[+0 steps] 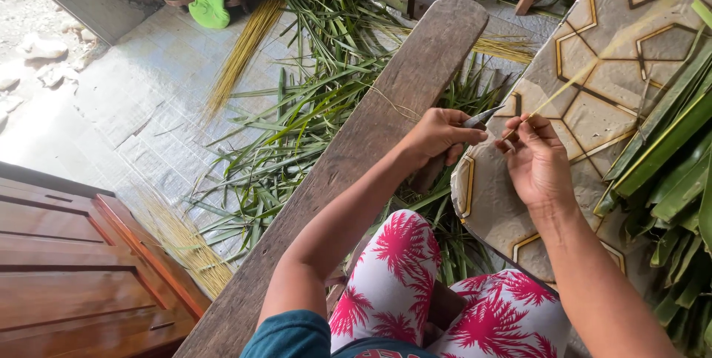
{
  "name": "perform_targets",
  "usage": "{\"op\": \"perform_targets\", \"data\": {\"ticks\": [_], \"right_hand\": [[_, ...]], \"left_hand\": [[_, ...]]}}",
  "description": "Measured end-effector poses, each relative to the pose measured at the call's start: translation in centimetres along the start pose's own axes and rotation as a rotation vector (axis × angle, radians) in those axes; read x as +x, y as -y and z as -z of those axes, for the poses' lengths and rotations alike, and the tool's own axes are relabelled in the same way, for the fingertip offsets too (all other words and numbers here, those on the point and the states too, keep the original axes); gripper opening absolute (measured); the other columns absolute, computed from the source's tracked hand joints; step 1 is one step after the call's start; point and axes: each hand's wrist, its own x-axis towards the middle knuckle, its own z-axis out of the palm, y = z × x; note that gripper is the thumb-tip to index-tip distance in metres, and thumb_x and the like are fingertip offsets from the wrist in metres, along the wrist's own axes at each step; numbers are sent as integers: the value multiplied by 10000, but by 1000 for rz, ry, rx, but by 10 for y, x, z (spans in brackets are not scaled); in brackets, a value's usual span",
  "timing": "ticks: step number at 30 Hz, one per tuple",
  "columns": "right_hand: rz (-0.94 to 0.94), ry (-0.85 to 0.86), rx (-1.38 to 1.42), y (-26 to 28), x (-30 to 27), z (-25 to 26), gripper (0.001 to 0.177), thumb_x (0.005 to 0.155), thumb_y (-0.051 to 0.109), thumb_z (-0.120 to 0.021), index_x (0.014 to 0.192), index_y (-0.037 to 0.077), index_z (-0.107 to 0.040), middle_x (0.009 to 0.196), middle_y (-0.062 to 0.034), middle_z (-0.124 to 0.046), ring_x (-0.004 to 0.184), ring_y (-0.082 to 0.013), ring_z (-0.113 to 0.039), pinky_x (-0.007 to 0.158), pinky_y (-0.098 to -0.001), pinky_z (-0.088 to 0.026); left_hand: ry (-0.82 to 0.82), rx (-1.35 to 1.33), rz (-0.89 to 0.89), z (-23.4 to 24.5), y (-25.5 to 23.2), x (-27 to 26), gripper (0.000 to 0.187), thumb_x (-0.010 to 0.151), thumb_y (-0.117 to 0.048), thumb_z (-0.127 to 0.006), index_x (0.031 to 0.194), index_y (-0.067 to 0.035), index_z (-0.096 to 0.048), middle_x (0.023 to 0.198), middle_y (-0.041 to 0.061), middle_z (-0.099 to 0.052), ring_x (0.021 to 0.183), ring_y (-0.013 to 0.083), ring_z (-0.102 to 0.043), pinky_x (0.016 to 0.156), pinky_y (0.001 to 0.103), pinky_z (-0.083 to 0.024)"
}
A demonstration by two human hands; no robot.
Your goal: Stripping the leafy part from palm leaf midribs using a small knife to prepare material for broom making
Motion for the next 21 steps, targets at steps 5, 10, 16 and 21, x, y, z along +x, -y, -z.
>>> {"op": "perform_targets", "data": {"ticks": [5, 10, 16, 21], "right_hand": [[50, -14, -18, -7, 0, -4, 81, 982, 135, -601, 1054, 172, -609, 1133, -80, -674, 1000, -188, -684, 888, -298, -553], [59, 0, -50, -14, -2, -5, 86, 973, 115, -602, 1049, 154, -597, 1138, -105, -676, 983, -212, -703, 850, -288, -566], [88, 4, -432, 4, -30, -41, 32, 937, 77, -668, 945, 54, -648, 874, -102, -686, 703, -129, -672, 660, -216, -562], [729, 244, -1046, -22, -22, -1, 293, 928, 179, -743, 679, 68, -635, 625, -112, -636, 523, -185, -616, 491, -257, -491]], "left_hand": [[-26, -80, -20, -9, 5, -2, 260, 721, -1, -801, 881, 102, -625, 688, 274, -641, 340, 115, -450, 255, 303, -377], [-63, -164, -56, -8, 3, 0, 227, 759, -14, -785, 886, 88, -627, 690, 264, -652, 355, 99, -463, 264, 287, -386], [-54, -136, -52, 25, -26, 0, 179, 777, -39, -766, 842, 59, -632, 703, 241, -667, 370, 84, -481, 286, 274, -407], [-60, -82, 1, 64, -48, -5, 166, 767, -37, -760, 805, 55, -627, 673, 218, -650, 362, 79, -470, 296, 274, -410]]}}
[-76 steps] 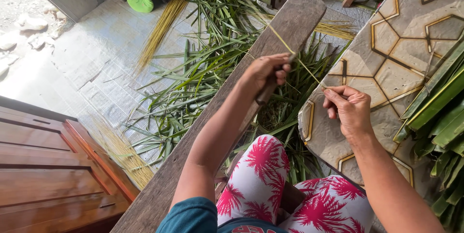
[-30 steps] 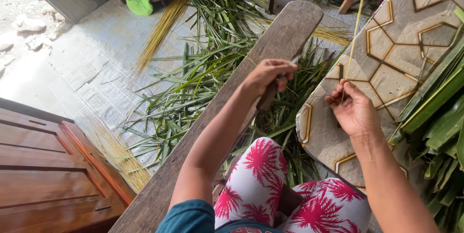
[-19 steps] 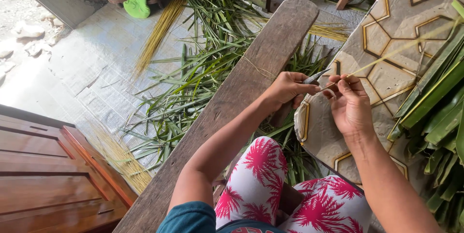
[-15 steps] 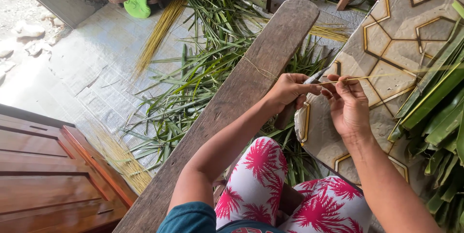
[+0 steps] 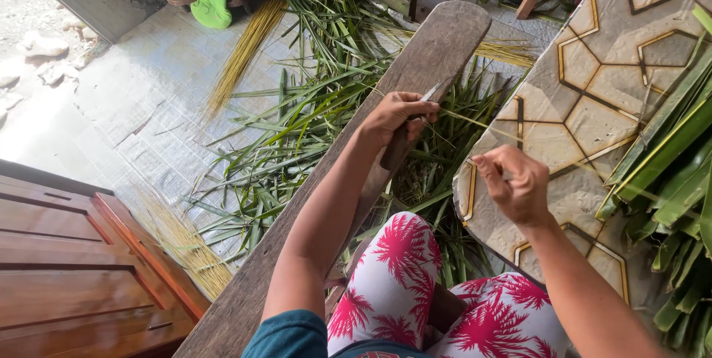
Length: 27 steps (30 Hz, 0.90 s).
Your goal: Stripping the leafy part from palm leaf midribs using a small knife to prepare material for broom making
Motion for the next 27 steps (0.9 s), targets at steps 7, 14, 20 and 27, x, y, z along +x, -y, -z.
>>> {"op": "perform_targets", "data": {"ticks": [7, 14, 20, 27], "right_hand": [[431, -190, -539, 10, 22, 10, 231, 964, 120, -664, 1188, 73, -694, 1129, -94, -600, 1009, -263, -598, 948, -428, -419], [260, -40, -799, -15, 8, 5, 192, 890, 178, -713, 1081, 169, -717, 838, 33, -625, 809, -134, -639, 809, -298, -443], [170, -22, -871, -15, 9, 8, 169, 863, 219, -705, 1032, 226, -706, 760, 63, -607, 745, -123, -641, 803, -308, -439], [126, -57, -846, -17, 10, 10, 141, 877, 250, -686, 1013, 279, -704, 725, 80, -583, 730, -103, -634, 791, -292, -430]], "left_hand": [[34, 5, 27, 8, 10, 0, 152, 744, 6, -760, 758, 59, -618, 637, 200, -613, 370, 85, -454, 301, 273, -400], [-74, -64, -18, 12, 20, 14, 159, 776, -7, -760, 760, 60, -617, 619, 190, -564, 385, 123, -449, 306, 312, -402], [-146, -72, -37, 0, 19, 16, 231, 814, -110, -782, 841, 68, -638, 600, 149, -527, 379, 120, -437, 315, 320, -404], [-172, -114, 26, -25, 26, 5, 386, 899, -237, -710, 1121, 61, -604, 685, 219, -572, 370, 150, -459, 316, 338, -424]]}}
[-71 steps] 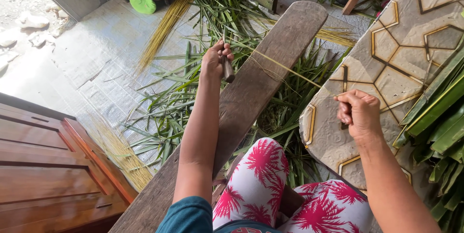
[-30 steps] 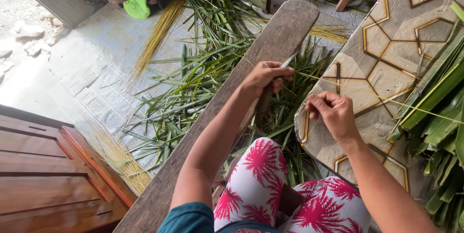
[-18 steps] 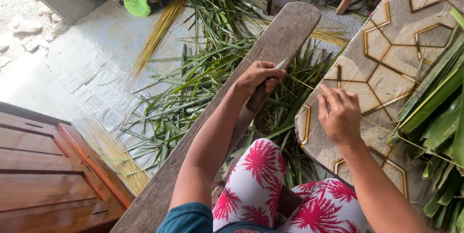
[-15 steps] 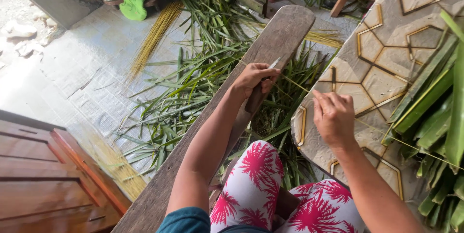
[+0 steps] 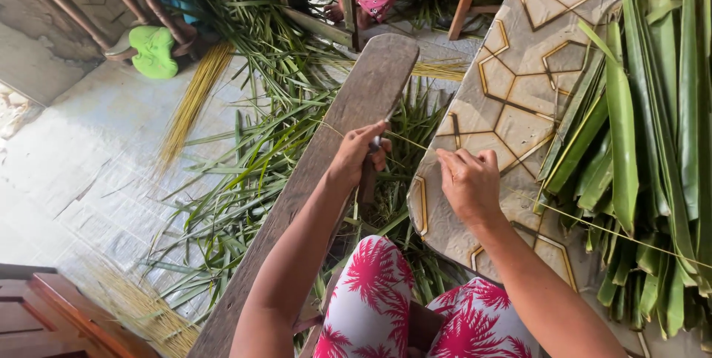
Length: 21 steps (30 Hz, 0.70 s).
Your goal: Stripping the leafy part from palm leaf midribs using a small knife to prepare material for broom making
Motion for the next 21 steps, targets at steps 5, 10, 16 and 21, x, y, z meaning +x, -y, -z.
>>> {"op": "perform_targets", "data": {"ticks": [5, 10, 16, 21], "right_hand": [[10, -12, 25, 2, 1, 5, 177, 868, 214, -681, 1031, 278, -707, 735, 72, -597, 724, -112, -636, 798, -283, -426], [3, -16, 14, 4, 0, 3, 199, 846, 205, -695, 1027, 285, -709, 729, 67, -607, 706, -117, -635, 794, -290, -427], [-23, -3, 33, 2, 0, 3, 170, 875, 227, -674, 1028, 296, -707, 729, 64, -614, 721, -119, -645, 800, -287, -434], [-44, 19, 40, 4, 2, 10, 142, 900, 227, -670, 1027, 275, -713, 735, 50, -628, 731, -126, -658, 790, -293, -450]], "left_hand": [[177, 16, 59, -22, 18, -18, 186, 910, -154, -669, 1010, 0, -639, 718, 212, -638, 342, 134, -462, 292, 320, -416], [195, 34, 17, -13, 12, -13, 85, 929, -107, -632, 941, -23, -635, 746, 162, -681, 341, 118, -498, 281, 316, -453], [122, -78, -33, 8, 7, 5, 108, 914, -108, -663, 955, -12, -635, 757, 185, -659, 351, 146, -445, 291, 338, -422], [85, -109, -149, 34, -5, 13, 81, 939, -117, -635, 973, -44, -636, 772, 163, -647, 389, 135, -461, 327, 331, -445]]}}
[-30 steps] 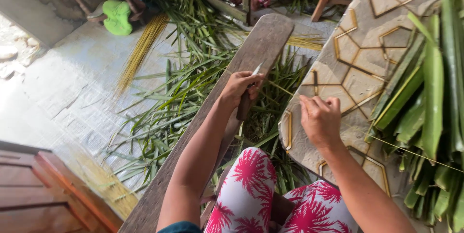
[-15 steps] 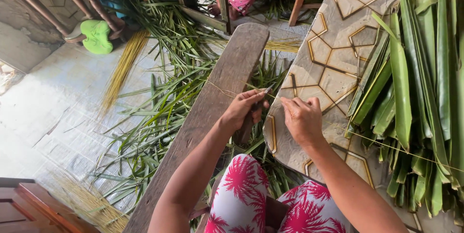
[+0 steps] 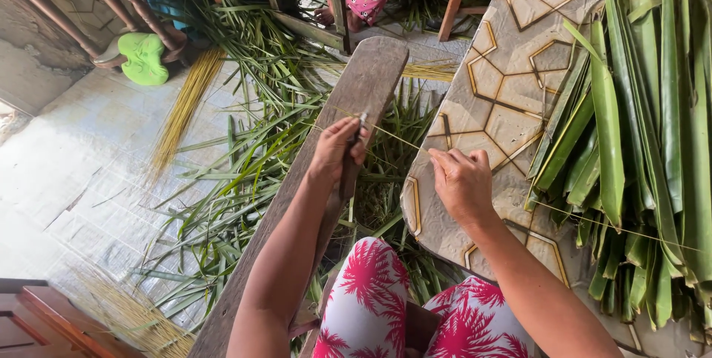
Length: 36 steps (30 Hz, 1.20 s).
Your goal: Stripping the leafy part from palm leaf midribs using a small knife to prepare material for broom making
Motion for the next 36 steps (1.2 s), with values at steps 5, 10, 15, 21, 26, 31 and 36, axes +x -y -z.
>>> {"op": "perform_targets", "data": {"ticks": [5, 10, 15, 21, 26, 31, 36], "right_hand": [[8, -4, -6, -3, -3, -5, 128, 898, 241, -671, 1016, 275, -708, 733, 55, -623, 732, -117, -656, 778, -285, -454], [17, 9, 5, -6, -6, -12, 106, 913, 252, -658, 1007, 260, -705, 742, 60, -624, 727, -125, -661, 721, -279, -474], [8, 46, -15, -1, -11, -10, 147, 874, 232, -669, 1016, 245, -704, 728, 8, -606, 669, -198, -658, 619, -344, -510], [-32, 138, -106, 4, -4, 5, 160, 869, 232, -656, 1022, 266, -684, 739, 18, -594, 683, -195, -671, 629, -323, -534], [-223, 369, 35, 26, -1, 45, 173, 916, 258, -572, 1055, 236, -672, 808, -24, -635, 743, -260, -700, 667, -387, -559], [-456, 637, 153, 56, 4, 109, 215, 924, 280, -548, 1054, 203, -701, 926, -74, -734, 857, -335, -713, 757, -462, -566], [-802, 581, 608, 67, -4, 120, 153, 852, 92, -614, 911, 77, -754, 609, -115, -730, 426, -213, -670, 467, -317, -542]], "left_hand": [[12, -84, -64, 22, -10, 8, 86, 968, -114, -599, 1005, -38, -613, 768, 154, -625, 413, 125, -443, 369, 301, -429], [46, -103, -62, 28, -3, 12, 125, 984, -115, -576, 1053, -18, -611, 774, 153, -611, 431, 112, -437, 390, 291, -428], [70, -48, -68, 21, -4, 9, 200, 979, -89, -577, 1139, 24, -613, 755, 176, -602, 439, 116, -447, 400, 294, -438], [70, -63, -32, 23, -5, 10, 182, 972, -93, -591, 1123, 5, -613, 754, 180, -597, 441, 138, -457, 401, 317, -452], [88, -59, 5, 24, -8, 9, 201, 971, -95, -591, 1131, 24, -613, 767, 169, -601, 454, 128, -474, 413, 318, -470], [101, -57, 27, 26, -9, 14, 232, 972, -90, -587, 1162, 41, -615, 768, 157, -597, 460, 121, -469, 421, 324, -475], [123, -110, 34, 28, -3, 18, 177, 974, -84, -576, 1125, 1, -613, 766, 160, -593, 475, 139, -464, 433, 322, -471]]}}
